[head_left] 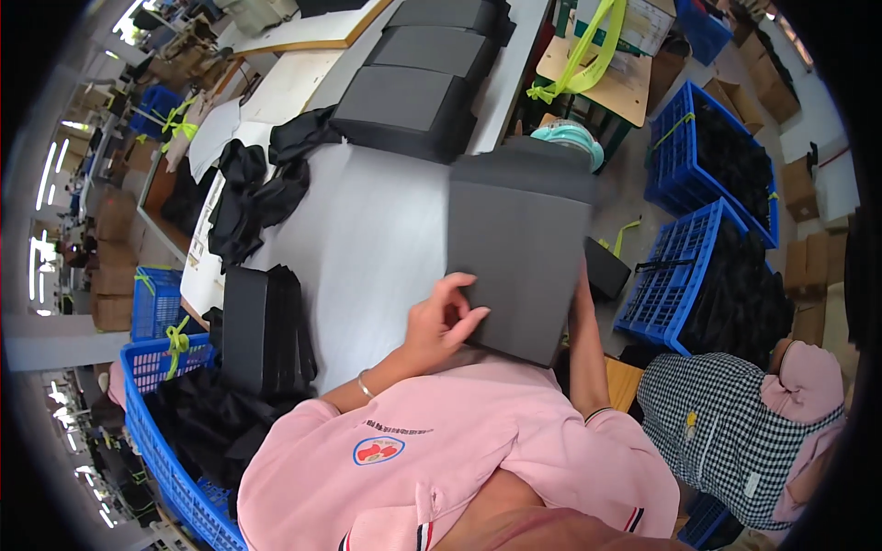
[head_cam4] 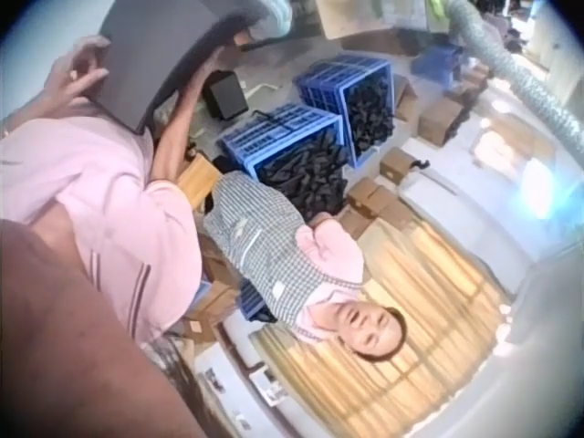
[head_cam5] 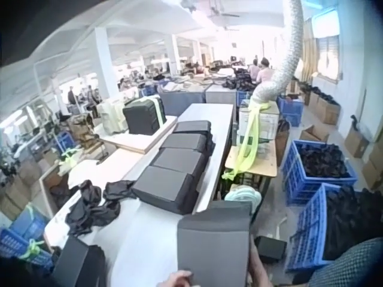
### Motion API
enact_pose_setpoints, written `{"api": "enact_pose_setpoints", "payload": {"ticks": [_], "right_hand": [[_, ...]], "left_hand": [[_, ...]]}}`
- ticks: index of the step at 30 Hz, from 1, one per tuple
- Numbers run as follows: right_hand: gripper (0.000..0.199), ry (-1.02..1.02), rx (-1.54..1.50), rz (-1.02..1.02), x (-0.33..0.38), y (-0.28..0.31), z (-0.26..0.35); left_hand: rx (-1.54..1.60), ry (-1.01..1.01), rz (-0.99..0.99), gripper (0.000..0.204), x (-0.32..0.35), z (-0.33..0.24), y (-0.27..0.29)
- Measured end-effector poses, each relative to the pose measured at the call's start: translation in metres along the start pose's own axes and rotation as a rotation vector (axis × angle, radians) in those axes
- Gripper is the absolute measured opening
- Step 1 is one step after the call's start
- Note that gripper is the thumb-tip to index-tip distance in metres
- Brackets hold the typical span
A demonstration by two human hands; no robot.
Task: The recorder gathers, stacks, and aligns black fabric panels on a workbench.
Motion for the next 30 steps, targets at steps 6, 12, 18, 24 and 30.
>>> {"api": "enact_pose_setpoints", "payload": {"ticks": [6, 12, 18, 24, 30], "right_hand": [[0.059, 0.310, 0.726, 0.218, -0.006, -0.121, 0.059], [0.081, 0.615, 1.624, 0.604, 0.001, -0.267, 0.059], [0.080, 0.872, 1.566, 0.792, -0.026, -0.279, -0.044], [0.076, 0.920, 1.545, 0.863, -0.013, -0.280, -0.051], [0.075, 1.058, 1.525, 0.859, -0.014, -0.281, -0.057]], "left_hand": [[0.278, 0.343, -0.199, 0.052, 0.079, 0.048, 0.045], [0.122, 0.472, -0.126, 0.041, 0.152, 0.137, 0.068], [-0.112, 0.363, 0.278, 0.037, 0.136, 0.171, 0.079], [-0.053, 0.377, 0.365, 0.036, 0.125, 0.131, 0.109], [0.002, 0.426, 0.450, 0.034, 0.112, 0.071, 0.145]]}}
Point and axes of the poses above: each hand's wrist, its own x-axis away from the middle knuckle, its own y-axis out of the back of the hand, z = x × y, the point moved 1 cm from there along -x, towards the middle knuckle, and after that the axes turned 1 degree about -z, right-handed, at the moved point
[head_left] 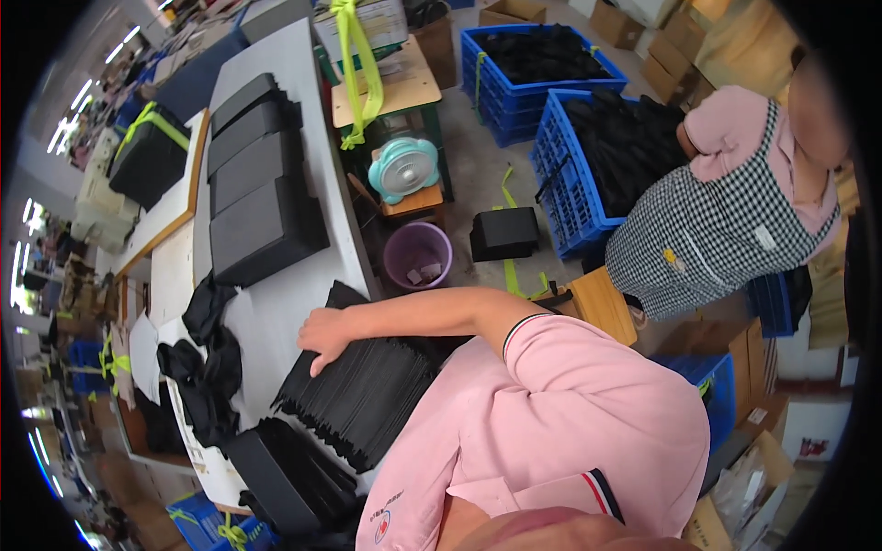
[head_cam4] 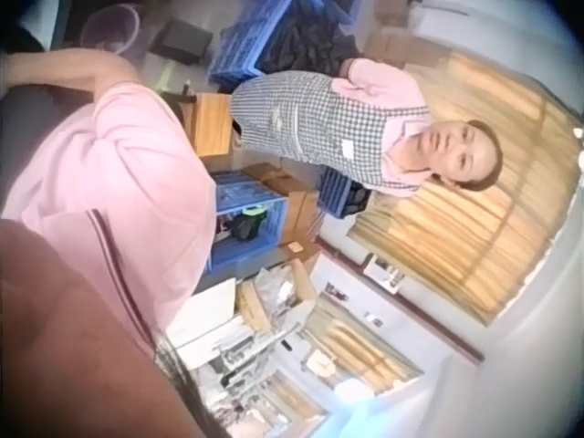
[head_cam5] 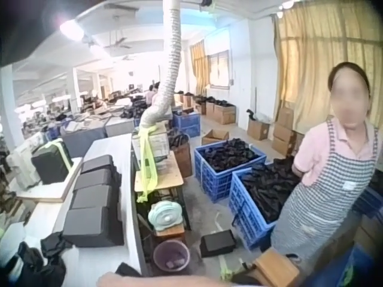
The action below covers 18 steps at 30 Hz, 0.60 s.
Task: The recorder gathers, stacks, and aligns black fabric panels on a workbench.
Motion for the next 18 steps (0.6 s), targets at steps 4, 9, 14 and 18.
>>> {"api": "enact_pose_setpoints", "payload": {"ticks": [4, 9, 14, 18], "right_hand": [[0.074, -0.034, -0.046, -0.033, 0.000, -0.008, 0.010], [0.075, -0.069, -0.012, -0.049, 0.003, -0.012, 0.006], [0.074, -0.058, -0.014, -0.048, 0.001, -0.010, 0.014], [0.058, -0.128, -0.048, -0.091, 0.007, -0.009, 0.026]], "left_hand": [[0.054, 0.029, 0.046, 0.034, 0.025, -0.038, 0.012], [0.115, 0.037, 0.116, 0.034, 0.024, -0.072, 0.026], [0.129, -0.071, 0.087, 0.044, 0.000, -0.089, 0.038], [-0.416, -0.528, -0.560, 0.052, -0.111, -0.064, 0.053]]}}
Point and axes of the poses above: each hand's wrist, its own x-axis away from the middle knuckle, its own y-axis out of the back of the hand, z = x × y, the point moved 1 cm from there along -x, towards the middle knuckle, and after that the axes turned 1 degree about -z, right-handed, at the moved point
